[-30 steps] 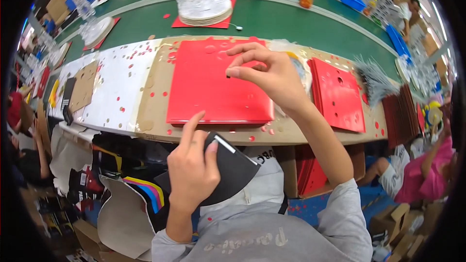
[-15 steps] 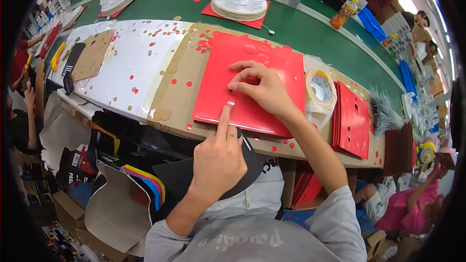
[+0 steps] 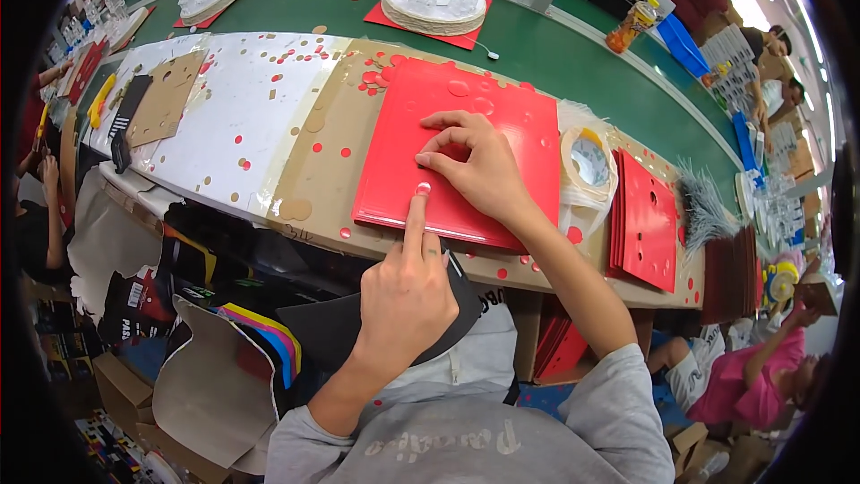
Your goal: Applying small circular components or labels to red plastic folders on an assembly line.
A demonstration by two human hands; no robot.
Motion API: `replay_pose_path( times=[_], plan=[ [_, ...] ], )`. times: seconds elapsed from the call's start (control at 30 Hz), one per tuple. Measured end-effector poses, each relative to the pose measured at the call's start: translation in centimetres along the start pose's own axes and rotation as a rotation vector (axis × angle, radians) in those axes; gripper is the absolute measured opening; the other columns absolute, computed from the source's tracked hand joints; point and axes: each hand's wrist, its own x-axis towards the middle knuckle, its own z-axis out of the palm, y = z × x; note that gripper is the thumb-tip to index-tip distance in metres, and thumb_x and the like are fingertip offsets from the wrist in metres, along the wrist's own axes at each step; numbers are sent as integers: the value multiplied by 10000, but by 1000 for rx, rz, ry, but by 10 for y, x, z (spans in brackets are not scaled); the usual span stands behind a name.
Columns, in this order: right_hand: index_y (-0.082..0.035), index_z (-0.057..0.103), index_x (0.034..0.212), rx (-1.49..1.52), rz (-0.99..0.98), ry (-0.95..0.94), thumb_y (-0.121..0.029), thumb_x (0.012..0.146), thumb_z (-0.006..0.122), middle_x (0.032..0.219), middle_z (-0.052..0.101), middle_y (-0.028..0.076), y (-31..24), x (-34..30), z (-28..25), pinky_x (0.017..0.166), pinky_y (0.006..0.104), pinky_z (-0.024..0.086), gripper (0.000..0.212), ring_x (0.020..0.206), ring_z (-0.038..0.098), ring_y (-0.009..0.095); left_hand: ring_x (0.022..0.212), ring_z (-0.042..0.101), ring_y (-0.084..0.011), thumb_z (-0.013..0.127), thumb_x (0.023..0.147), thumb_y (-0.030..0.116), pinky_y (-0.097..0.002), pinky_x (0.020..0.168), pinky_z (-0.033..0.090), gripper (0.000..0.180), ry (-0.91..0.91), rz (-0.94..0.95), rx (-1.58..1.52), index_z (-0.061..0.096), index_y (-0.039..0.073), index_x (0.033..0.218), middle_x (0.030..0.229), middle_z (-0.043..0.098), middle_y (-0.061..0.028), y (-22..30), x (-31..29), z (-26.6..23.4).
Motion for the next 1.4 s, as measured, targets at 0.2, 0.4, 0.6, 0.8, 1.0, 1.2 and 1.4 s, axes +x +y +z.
replay_pose_path(
  times=[0.2,0.4,0.6,0.8,1.0,1.2,1.4],
  plan=[
    [-49,724,1084,-109,-86,139,-198,872,746,1207,667,116,14,19,-3,990,385,481,260,1184,598,285,749,711,-345,676,803,31,-399,626,568,254,-7,-20,11,587,-114,993,1465,479,-250,-5,-2,-3],
    [-37,677,1190,-496,-37,143,-256,874,693,1294,630,169,80,66,-63,971,407,504,385,1158,624,321,750,708,-365,673,803,25,-408,644,567,261,32,18,-55,580,-109,1007,1494,460,-238,1,-3,2],
    [-37,621,1306,-200,148,-153,-259,818,752,1359,609,138,76,73,-77,1051,376,469,551,1256,579,273,745,704,-380,664,811,28,-422,649,559,246,39,8,-96,577,-96,1006,1525,432,-233,-3,1,5],
    [-10,662,1244,-157,33,-110,-312,704,801,1248,656,181,60,68,-89,997,376,506,633,1115,645,307,703,699,-371,666,811,17,-422,611,547,202,58,9,-25,574,-78,964,1527,437,-223,-3,-1,14],
    [-3,692,1202,-249,-69,-63,-287,661,835,1181,693,180,36,64,-104,985,384,518,627,1075,660,310,665,689,-362,669,804,-9,-412,588,536,143,99,28,-23,563,-63,883,1526,444,-222,-4,-3,18],
    [-11,675,1228,-284,-54,-64,-225,668,866,1188,684,154,20,60,-110,1004,370,509,630,1086,650,272,655,683,-356,666,808,-11,-403,583,531,127,118,26,-54,562,-58,863,1515,460,-219,-5,-3,18],
    [-10,680,1187,-233,-13,29,-157,657,861,1122,698,144,7,59,-107,958,361,522,579,1052,658,258,666,686,-354,663,815,-7,-397,590,533,120,120,13,-71,573,-55,878,1508,469,-217,-6,-4,18]
  ],
)
